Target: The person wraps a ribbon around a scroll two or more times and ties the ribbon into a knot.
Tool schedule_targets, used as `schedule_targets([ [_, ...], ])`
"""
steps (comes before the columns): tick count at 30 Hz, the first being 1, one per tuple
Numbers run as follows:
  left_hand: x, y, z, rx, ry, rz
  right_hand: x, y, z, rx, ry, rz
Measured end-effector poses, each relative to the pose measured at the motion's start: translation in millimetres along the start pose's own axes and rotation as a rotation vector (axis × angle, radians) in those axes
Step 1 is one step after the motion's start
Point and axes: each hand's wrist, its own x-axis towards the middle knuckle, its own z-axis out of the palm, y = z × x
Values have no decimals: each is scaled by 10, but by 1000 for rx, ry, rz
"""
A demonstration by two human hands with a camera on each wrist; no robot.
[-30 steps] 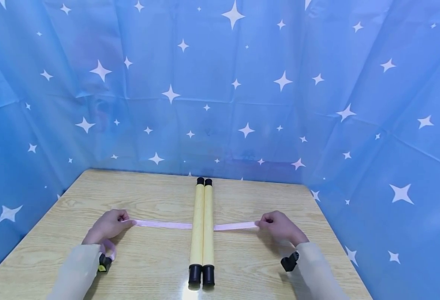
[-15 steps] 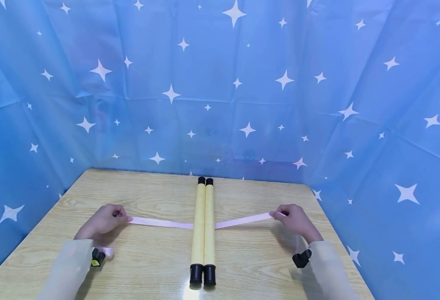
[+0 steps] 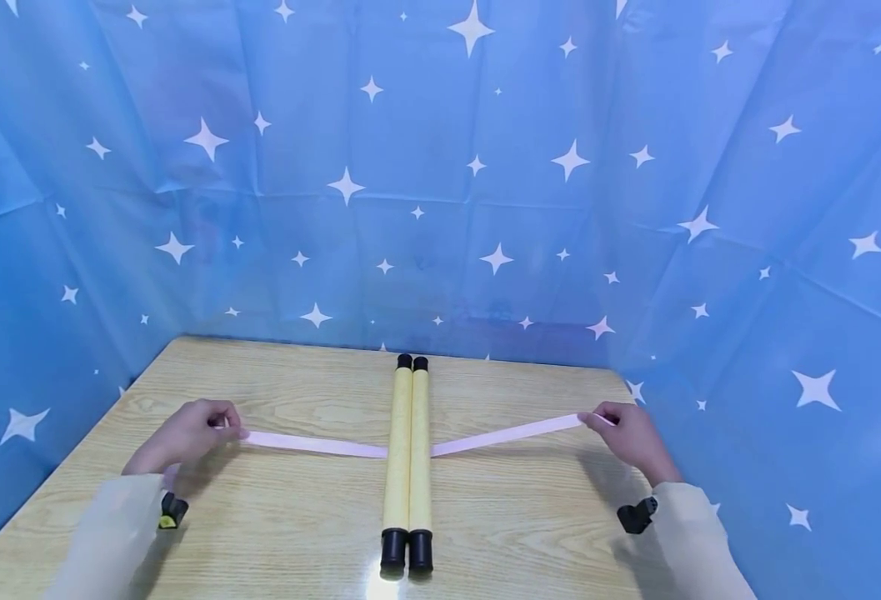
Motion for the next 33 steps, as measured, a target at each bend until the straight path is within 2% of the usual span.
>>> schedule_targets([
  [5, -11, -94, -125, 39, -1, 26, 3, 114, -108, -3, 3, 3],
  [9, -48, -188, -257, 87, 36, 62, -1, 193, -208, 0, 10, 3],
  [13, -101, -265, -385, 126, 80, 73, 5, 281, -289, -30, 34, -2],
  [20, -181, -383, -608, 163, 112, 55, -5, 415, -391, -61, 90, 58],
  [26, -253, -466, -837, 179, 114, -18, -17, 562, -441, -120, 158, 106],
  [30, -308, -550, -937, 151, 118, -64, -30, 672, -465, -142, 152, 110],
  [33, -343, -638, -984, 162, 124, -72, -41, 766, -466, -167, 139, 102],
])
